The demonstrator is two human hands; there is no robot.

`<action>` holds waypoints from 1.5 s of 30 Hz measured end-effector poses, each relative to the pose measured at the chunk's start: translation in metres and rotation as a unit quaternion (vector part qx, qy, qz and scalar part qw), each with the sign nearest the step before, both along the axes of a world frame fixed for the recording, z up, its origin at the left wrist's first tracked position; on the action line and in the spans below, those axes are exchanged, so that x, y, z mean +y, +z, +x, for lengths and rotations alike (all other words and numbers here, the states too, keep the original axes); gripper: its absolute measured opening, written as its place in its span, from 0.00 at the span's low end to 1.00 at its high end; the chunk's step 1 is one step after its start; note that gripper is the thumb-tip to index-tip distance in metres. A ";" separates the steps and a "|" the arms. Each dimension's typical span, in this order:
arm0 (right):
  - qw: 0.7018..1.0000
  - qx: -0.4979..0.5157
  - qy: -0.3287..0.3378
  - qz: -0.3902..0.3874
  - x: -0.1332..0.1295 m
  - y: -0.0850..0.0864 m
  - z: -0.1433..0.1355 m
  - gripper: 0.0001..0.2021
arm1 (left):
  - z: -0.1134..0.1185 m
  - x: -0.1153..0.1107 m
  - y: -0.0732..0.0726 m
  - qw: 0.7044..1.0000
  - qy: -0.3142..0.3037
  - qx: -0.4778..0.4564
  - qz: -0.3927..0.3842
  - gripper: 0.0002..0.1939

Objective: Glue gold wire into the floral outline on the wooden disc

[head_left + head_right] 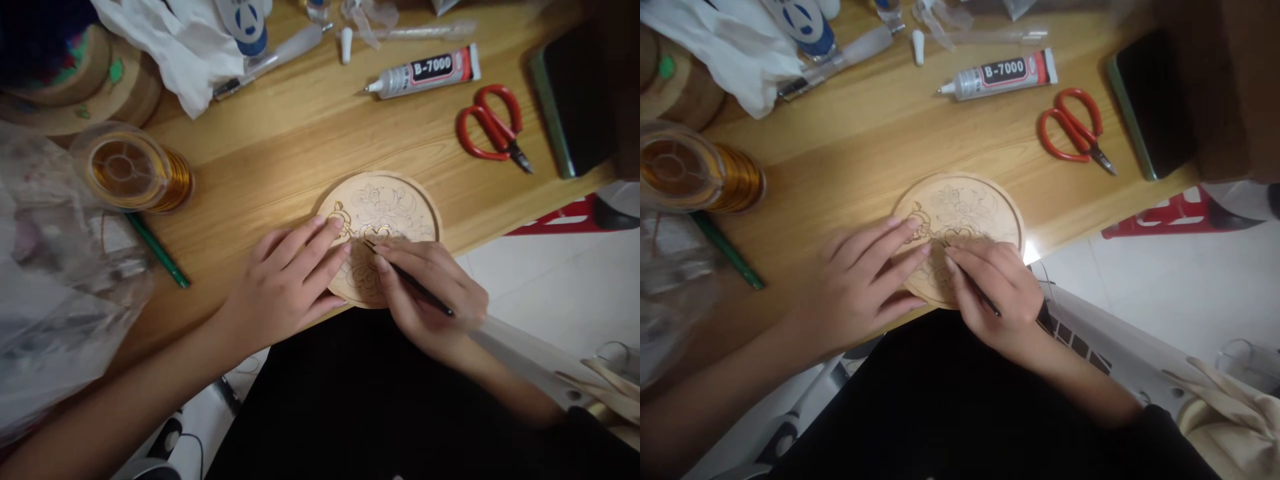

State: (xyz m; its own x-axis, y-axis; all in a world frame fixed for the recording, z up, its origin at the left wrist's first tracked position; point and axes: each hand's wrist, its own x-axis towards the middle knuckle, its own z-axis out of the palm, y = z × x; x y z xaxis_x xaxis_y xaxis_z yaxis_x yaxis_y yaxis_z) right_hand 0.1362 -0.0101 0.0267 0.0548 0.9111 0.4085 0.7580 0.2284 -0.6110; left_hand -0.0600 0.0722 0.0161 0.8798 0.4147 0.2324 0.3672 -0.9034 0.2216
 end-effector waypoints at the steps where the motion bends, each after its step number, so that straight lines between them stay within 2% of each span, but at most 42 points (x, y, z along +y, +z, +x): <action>1: 1.000 0.000 0.002 -0.006 0.000 0.001 0.001 0.16 | 0.000 0.000 0.000 1.000 -0.001 0.003 -0.001 0.24; 15: 0.999 0.014 0.041 -0.025 0.004 0.001 0.006 0.14 | 0.000 0.001 0.003 0.999 -0.035 0.031 -0.026 0.22; 23: 0.999 0.021 0.031 -0.031 0.003 0.002 0.007 0.14 | 0.003 0.002 0.005 0.998 -0.051 0.036 -0.028 0.22; 29: 0.999 0.014 0.010 -0.046 0.001 0.007 0.010 0.17 | 0.002 0.003 0.005 0.997 -0.056 0.035 -0.040 0.23; 41: 0.999 0.019 0.028 -0.024 0.004 0.001 0.010 0.14 | 0.002 0.005 0.003 0.997 -0.064 0.041 -0.006 0.23; 45: 0.998 0.001 0.064 -0.023 0.006 0.001 0.017 0.15 | 0.003 0.005 0.003 0.997 -0.068 0.043 0.002 0.23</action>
State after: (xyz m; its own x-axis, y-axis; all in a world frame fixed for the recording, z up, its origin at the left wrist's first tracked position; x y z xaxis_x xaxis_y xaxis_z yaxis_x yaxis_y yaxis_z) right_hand 0.1530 -0.0036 0.0282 -0.0619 0.9284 0.3665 0.7234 0.2947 -0.6244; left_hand -0.0573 0.0775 0.0192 0.9444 0.2903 0.1545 0.2597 -0.9466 0.1912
